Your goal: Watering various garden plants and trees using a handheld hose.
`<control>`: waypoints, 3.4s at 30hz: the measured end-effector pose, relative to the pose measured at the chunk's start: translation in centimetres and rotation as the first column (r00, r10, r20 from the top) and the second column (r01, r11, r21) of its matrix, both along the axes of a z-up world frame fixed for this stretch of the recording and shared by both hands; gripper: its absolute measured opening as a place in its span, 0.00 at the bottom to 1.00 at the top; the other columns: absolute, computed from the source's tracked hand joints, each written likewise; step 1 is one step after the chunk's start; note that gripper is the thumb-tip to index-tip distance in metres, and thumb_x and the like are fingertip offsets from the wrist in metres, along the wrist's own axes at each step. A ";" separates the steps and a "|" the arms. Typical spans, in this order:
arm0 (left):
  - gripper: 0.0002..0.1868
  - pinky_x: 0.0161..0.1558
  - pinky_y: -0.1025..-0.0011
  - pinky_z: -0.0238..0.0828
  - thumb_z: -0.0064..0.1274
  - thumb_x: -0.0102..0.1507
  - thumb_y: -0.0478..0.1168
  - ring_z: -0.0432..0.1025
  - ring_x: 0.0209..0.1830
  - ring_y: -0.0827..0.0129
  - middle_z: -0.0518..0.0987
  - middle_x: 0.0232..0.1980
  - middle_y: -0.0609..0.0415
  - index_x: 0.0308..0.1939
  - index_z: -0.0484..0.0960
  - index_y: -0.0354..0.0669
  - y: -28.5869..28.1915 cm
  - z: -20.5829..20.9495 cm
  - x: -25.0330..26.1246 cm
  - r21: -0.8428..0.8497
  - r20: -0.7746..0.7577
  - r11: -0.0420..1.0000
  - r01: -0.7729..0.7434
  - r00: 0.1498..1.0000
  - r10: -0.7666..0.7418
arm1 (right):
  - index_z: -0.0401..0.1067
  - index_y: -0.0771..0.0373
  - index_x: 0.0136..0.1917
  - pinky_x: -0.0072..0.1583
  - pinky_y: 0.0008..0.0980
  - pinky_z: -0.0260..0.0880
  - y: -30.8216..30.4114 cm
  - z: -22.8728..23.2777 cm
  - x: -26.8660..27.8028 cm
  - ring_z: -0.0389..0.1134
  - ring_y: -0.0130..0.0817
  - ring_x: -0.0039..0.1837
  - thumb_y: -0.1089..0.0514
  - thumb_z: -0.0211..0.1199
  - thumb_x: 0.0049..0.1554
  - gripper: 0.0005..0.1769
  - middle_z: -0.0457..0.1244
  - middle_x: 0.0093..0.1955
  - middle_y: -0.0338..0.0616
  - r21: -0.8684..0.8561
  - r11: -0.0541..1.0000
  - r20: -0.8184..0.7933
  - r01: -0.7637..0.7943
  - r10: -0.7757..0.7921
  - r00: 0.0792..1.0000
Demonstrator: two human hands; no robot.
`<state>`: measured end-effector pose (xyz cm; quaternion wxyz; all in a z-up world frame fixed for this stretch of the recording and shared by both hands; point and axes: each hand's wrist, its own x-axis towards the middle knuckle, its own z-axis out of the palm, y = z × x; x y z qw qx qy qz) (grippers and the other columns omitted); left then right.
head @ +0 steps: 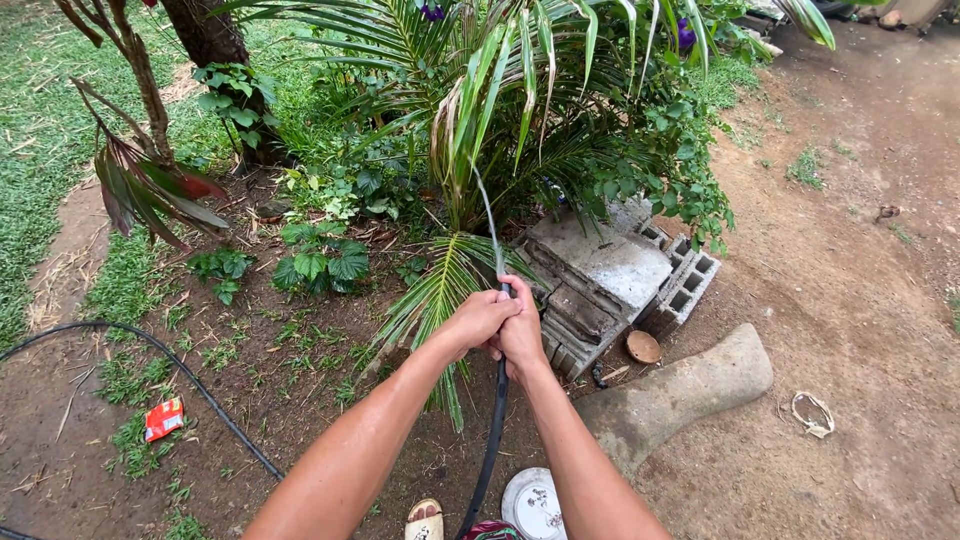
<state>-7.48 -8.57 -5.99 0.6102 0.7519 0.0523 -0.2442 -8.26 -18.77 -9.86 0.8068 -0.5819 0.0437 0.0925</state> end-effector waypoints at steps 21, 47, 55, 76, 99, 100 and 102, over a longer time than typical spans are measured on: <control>0.17 0.22 0.73 0.69 0.46 0.69 0.52 0.69 0.18 0.74 0.75 0.27 0.57 0.36 0.73 0.41 -0.5 0.5 1.5 -0.057 0.081 0.998 -0.002 0.997 0.006 | 0.58 0.51 0.70 0.20 0.29 0.48 -0.6 1.2 2.0 0.53 0.25 0.21 0.61 0.42 0.67 0.20 0.58 0.30 0.40 -0.075 0.997 0.033 0.035 -0.033 0.999; 0.23 0.22 0.74 0.62 0.35 0.72 0.59 0.66 0.20 0.76 0.71 0.27 0.59 0.50 0.75 0.45 -11.4 11.0 6.5 -0.171 0.303 0.980 0.100 0.952 -0.044 | 0.61 0.49 0.68 0.23 0.26 0.47 -12.6 12.0 8.8 0.50 0.21 0.24 0.58 0.45 0.69 0.15 0.54 0.30 0.34 0.092 0.994 0.242 0.055 -0.076 0.967; 0.24 0.22 0.76 0.65 0.37 0.70 0.60 0.68 0.19 0.76 0.73 0.26 0.59 0.50 0.76 0.44 -15.1 11.5 6.3 -0.196 0.323 0.980 0.026 0.946 0.039 | 0.63 0.52 0.68 0.25 0.24 0.47 -16.5 12.6 9.5 0.51 0.19 0.26 0.59 0.46 0.71 0.14 0.56 0.34 0.33 0.085 0.996 0.301 0.025 -0.049 0.952; 0.19 0.22 0.77 0.63 0.33 0.74 0.53 0.63 0.19 0.80 0.70 0.26 0.63 0.41 0.73 0.45 -23.6 8.8 10.6 -0.412 0.285 0.911 0.014 0.952 0.114 | 0.61 0.50 0.70 0.23 0.25 0.46 -24.2 13.1 12.1 0.47 0.21 0.23 0.56 0.45 0.70 0.16 0.51 0.27 0.32 0.068 0.997 0.261 0.040 -0.057 0.964; 0.17 0.23 0.78 0.62 0.32 0.74 0.49 0.62 0.20 0.80 0.69 0.26 0.63 0.50 0.75 0.47 -33.9 10.8 17.5 -0.404 0.213 0.901 -0.159 0.941 0.262 | 0.57 0.47 0.70 0.23 0.25 0.47 -34.4 14.5 21.3 0.48 0.21 0.23 0.54 0.45 0.70 0.16 0.52 0.28 0.33 0.094 0.981 0.176 -0.172 0.154 0.972; 0.17 0.23 0.78 0.62 0.32 0.74 0.49 0.62 0.20 0.80 0.69 0.26 0.63 0.50 0.75 0.47 -33.8 11.0 17.4 -0.399 0.212 0.902 -0.168 0.940 0.268 | 0.57 0.47 0.70 0.23 0.25 0.47 -34.4 14.2 21.6 0.48 0.21 0.23 0.54 0.45 0.70 0.16 0.52 0.28 0.33 0.101 0.979 0.174 -0.180 0.161 0.972; 0.16 0.24 0.77 0.62 0.31 0.73 0.49 0.62 0.20 0.80 0.69 0.27 0.63 0.53 0.75 0.54 -33.9 11.0 17.1 -0.407 0.191 0.889 -0.209 0.933 0.306 | 0.56 0.48 0.70 0.24 0.25 0.48 -34.5 13.3 22.1 0.49 0.22 0.24 0.56 0.46 0.71 0.15 0.54 0.31 0.35 0.175 0.957 0.197 -0.232 0.197 0.960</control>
